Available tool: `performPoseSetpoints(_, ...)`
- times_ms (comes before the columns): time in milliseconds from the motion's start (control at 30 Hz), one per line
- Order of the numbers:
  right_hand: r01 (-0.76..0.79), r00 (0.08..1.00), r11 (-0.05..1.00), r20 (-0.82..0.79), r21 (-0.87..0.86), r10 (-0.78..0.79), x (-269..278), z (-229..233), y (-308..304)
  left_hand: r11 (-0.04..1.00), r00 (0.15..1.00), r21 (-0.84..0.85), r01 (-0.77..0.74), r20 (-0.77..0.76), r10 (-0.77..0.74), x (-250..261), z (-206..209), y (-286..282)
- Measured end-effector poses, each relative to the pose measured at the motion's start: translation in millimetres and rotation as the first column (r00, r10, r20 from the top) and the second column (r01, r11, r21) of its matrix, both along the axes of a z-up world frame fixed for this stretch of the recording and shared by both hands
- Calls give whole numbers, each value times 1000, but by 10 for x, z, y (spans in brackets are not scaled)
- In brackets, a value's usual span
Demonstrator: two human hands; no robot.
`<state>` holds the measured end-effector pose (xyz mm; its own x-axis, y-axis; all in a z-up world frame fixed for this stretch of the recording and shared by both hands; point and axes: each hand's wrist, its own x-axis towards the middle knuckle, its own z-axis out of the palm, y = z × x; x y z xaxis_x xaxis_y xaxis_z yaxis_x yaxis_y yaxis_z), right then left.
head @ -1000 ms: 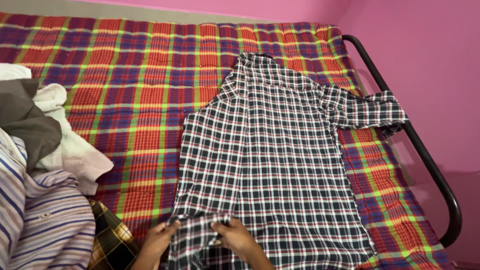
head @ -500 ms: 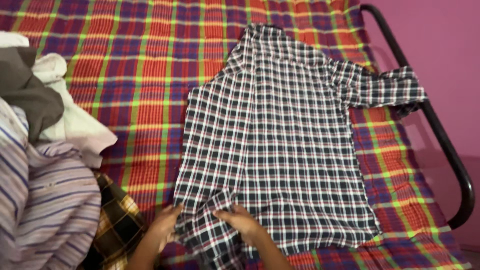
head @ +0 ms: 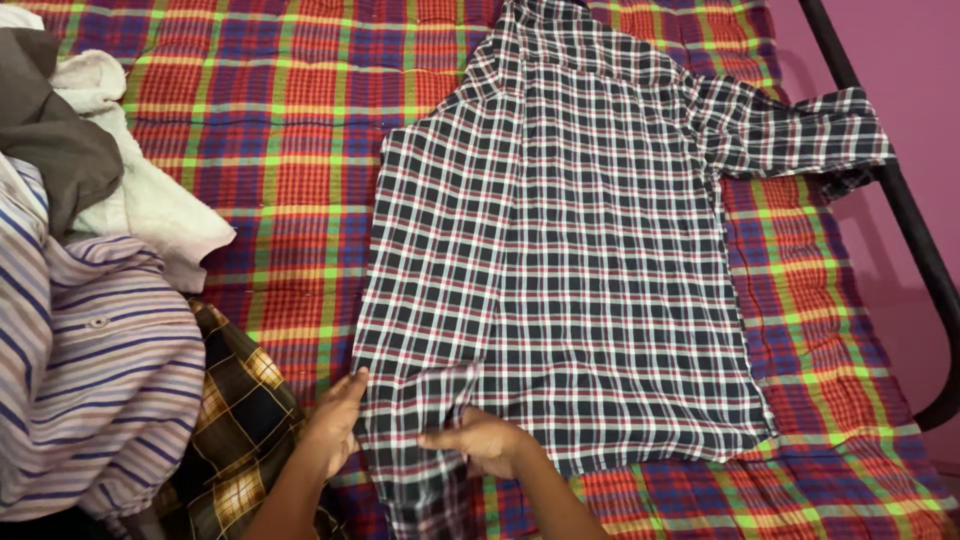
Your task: The person takes a plaid shirt from a red basket, lays it flat on a bed, and folds the garment by bringing the sleeves and sides toward the center.
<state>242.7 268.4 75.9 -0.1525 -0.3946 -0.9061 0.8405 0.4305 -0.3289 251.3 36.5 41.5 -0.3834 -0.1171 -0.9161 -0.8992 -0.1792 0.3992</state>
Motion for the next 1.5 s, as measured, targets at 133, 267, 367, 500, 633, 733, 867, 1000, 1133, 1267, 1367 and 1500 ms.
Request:
performPoseSetpoints(133, 295, 955, 948, -77, 121, -287, 1, -120, -2, 1000, 1000, -5, -4, 8, 4, 10, 78, 10)
performPoseSetpoints(267, 237, 968, 971, 82, 36, -239, 87, -71, 70, 964, 998, 262, -37, 64, 21, 124, -35, -134)
performPoseSetpoints(367, 156, 974, 988, 165, 15, -156, 52, -26, 41, 989, 985, 77, 127, 106, -135, 88, -156, -201)
performPoseSetpoints(500, 349, 937, 929, -28, 125, -348, 63, -45, -23, 979, 976, 37, 202, 69, -204, 60, -123, -274)
performPoseSetpoints(633, 629, 776, 772, -144, 91, -614, 7, -105, -4, 991, 994, -92, 97, -33, -100, 59, 21, -256)
performPoseSetpoints(733, 712, 668, 700, -255, -54, -699, -55, -198, 37, 994, 997, -102, 33, -64, -40, 65, -128, -241)
performPoseSetpoints(867, 690, 632, 716, -393, -108, -668, -176, -463, 49, 990, 961, -109, 94, -250, -119, 25, -666, -334)
performPoseSetpoints(1000, 705, 548, 702, -553, -98, -627, -264, -461, 12, 983, 920, -58, -172, -366, 140, -64, -636, -290)
performPoseSetpoints(1133, 739, 572, 674, -535, 6, -622, -437, -194, -91, 978, 974, -208, -2, -222, -45, -385, -51, -144)
performPoseSetpoints(1267, 702, 554, 711, -599, -38, -578, -556, -547, -84, 970, 984, -244, -14, -177, -30, -619, 97, -75)
performPoseSetpoints(1367, 675, 515, 726, -621, -132, -592, -709, -866, -2, 991, 905, 113, -78, -410, 118, -716, -72, -115)
performPoseSetpoints(1500, 776, 539, 628, -466, -49, -702, -922, -701, -7, 989, 961, -15, -150, -238, 142, -955, -34, -44)
